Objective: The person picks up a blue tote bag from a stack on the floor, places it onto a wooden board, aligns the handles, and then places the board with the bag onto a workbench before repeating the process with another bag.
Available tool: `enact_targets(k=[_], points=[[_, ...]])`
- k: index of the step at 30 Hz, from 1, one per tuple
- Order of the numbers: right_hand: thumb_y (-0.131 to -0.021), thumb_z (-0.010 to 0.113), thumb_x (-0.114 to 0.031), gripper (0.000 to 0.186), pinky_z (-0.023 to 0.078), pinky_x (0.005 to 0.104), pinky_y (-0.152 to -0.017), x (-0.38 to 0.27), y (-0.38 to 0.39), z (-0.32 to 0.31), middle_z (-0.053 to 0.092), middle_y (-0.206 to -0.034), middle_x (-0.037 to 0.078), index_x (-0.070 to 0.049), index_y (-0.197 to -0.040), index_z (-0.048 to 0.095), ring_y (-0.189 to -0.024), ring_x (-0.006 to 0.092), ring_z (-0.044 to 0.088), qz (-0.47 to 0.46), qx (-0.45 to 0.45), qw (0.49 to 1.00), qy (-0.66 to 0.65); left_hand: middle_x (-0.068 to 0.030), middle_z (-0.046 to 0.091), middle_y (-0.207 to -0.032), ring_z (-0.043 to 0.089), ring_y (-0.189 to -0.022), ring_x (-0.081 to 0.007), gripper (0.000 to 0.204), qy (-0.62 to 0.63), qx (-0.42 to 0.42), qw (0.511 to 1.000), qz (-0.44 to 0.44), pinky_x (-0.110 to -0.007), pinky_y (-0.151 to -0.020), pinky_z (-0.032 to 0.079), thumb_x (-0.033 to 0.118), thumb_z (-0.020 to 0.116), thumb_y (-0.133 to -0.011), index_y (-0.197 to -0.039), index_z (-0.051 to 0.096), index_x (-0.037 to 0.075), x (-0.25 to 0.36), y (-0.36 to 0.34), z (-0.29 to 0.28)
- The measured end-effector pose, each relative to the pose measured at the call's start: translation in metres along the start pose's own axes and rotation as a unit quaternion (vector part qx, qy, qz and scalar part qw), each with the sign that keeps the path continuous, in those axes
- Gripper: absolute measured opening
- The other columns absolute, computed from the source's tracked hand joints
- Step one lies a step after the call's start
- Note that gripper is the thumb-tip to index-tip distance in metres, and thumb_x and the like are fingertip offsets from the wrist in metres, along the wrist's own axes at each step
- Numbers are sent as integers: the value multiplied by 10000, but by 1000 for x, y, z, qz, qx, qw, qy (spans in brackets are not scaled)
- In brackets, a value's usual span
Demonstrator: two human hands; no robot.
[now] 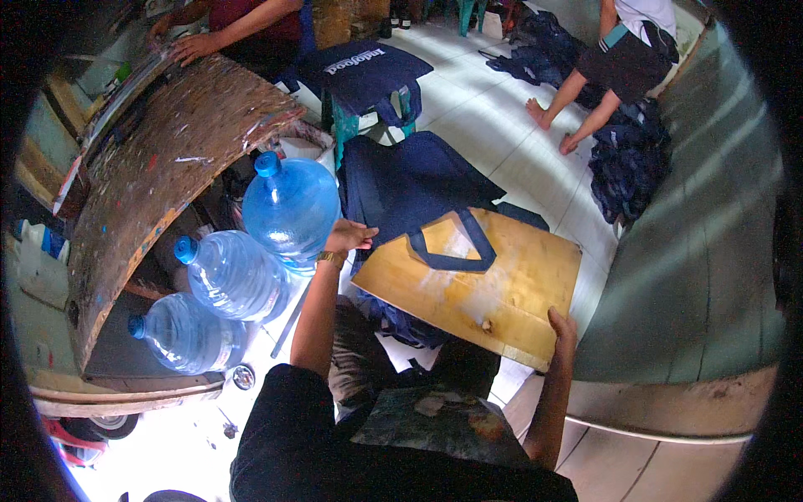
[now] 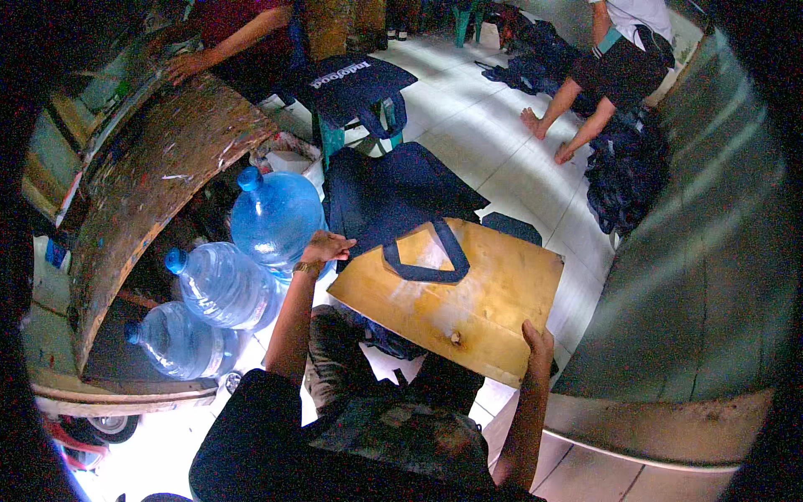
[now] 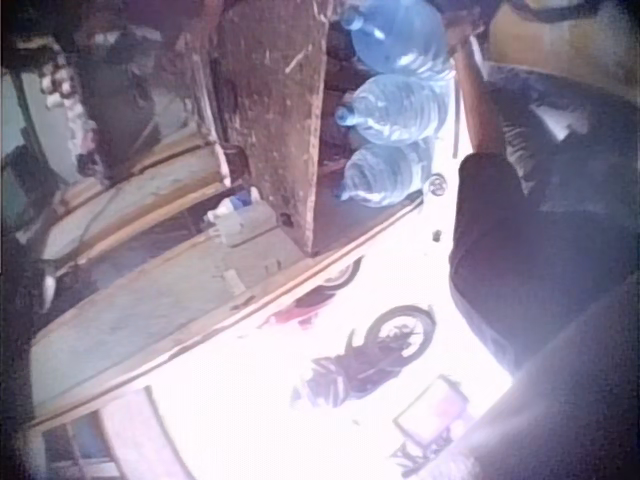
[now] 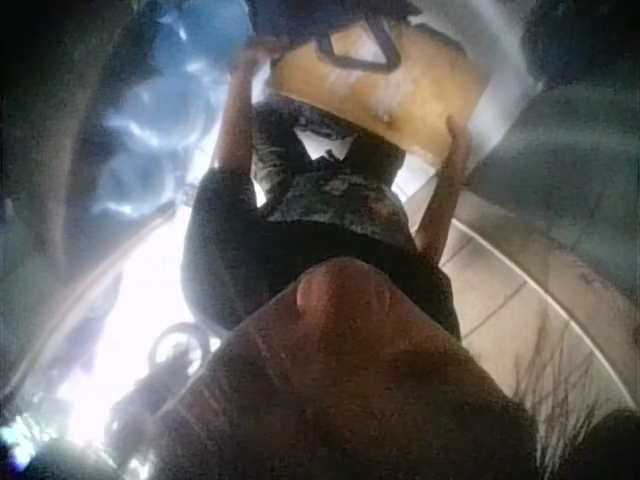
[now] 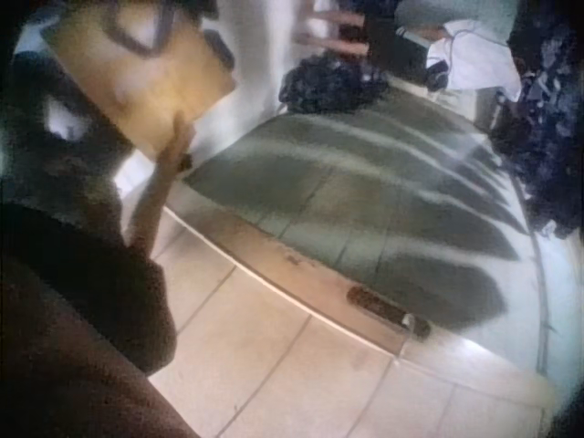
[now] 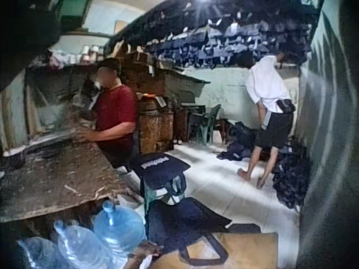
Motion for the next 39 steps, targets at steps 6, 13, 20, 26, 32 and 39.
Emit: enact_targets(k=[6, 13, 20, 26, 32, 39], points=[[-844, 643, -264, 449, 492, 329, -809, -7, 13, -11, 617, -1035, 116, 26, -1171, 542, -899, 218, 617, -40, 76, 994, -74, -28, 614, -691, 596, -616, -97, 213, 172, 15, 985, 8, -233, -504, 483, 150, 733, -811, -678, 637, 14, 4, 18, 8], [-881, 609, -253, 346, 483, 318, -765, 6, 21, 15, 619, -981, 116, 25, -1083, 569, -853, 200, 610, -69, 126, 985, -92, -81, 616, -795, 626, -732, -168, 236, 195, 11, 980, 37, -268, -648, 583, 119, 782, -768, -804, 604, -31, 13, 27, -3], [-922, 570, -239, 364, 483, 353, -828, 41, 37, 64, 591, -1050, 136, 40, -1149, 516, -931, 225, 594, -8, 121, 987, -103, -48, 575, -799, 607, -714, -154, 259, 212, 1, 975, 67, -273, -644, 582, 119, 779, -772, -864, 576, -13, 17, 23, 20], [-940, 577, -308, 408, 468, 306, -872, 81, 51, 134, 631, -1099, 86, 14, -1190, 563, -995, 166, 587, 114, -330, 930, 112, 11, 502, -664, 491, -612, -120, 262, 198, 56, 978, 33, -276, -559, 457, 182, 745, -807, -703, 523, 90, 10, 32, 19], [-971, 496, -283, 400, 422, 241, -455, -74, -14, 58, 573, -577, 45, -37, -674, 599, -467, 98, 522, -3, -236, 924, 301, 1, 550, -797, 528, -701, -103, 390, 193, 49, 980, 0, -249, -565, 469, 158, 773, -779, -1023, 502, 20, 23, 65, -1], [-839, 688, -383, 360, 390, 233, -567, -53, -120, 167, 602, -749, -17, -32, -915, 668, -645, 76, 511, -73, -208, 952, 214, -112, 606, -993, 617, -936, -195, 585, 224, 43, 973, 31, -322, -739, 538, 48, 699, -824, -1290, 362, -59, 34, 125, -33]])
Point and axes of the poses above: each hand's wrist, its own y-axis away from the middle knuckle, its own z-axis out of the palm, x = y × z, the point moved 8 cm from there along -y, towards the middle knuckle
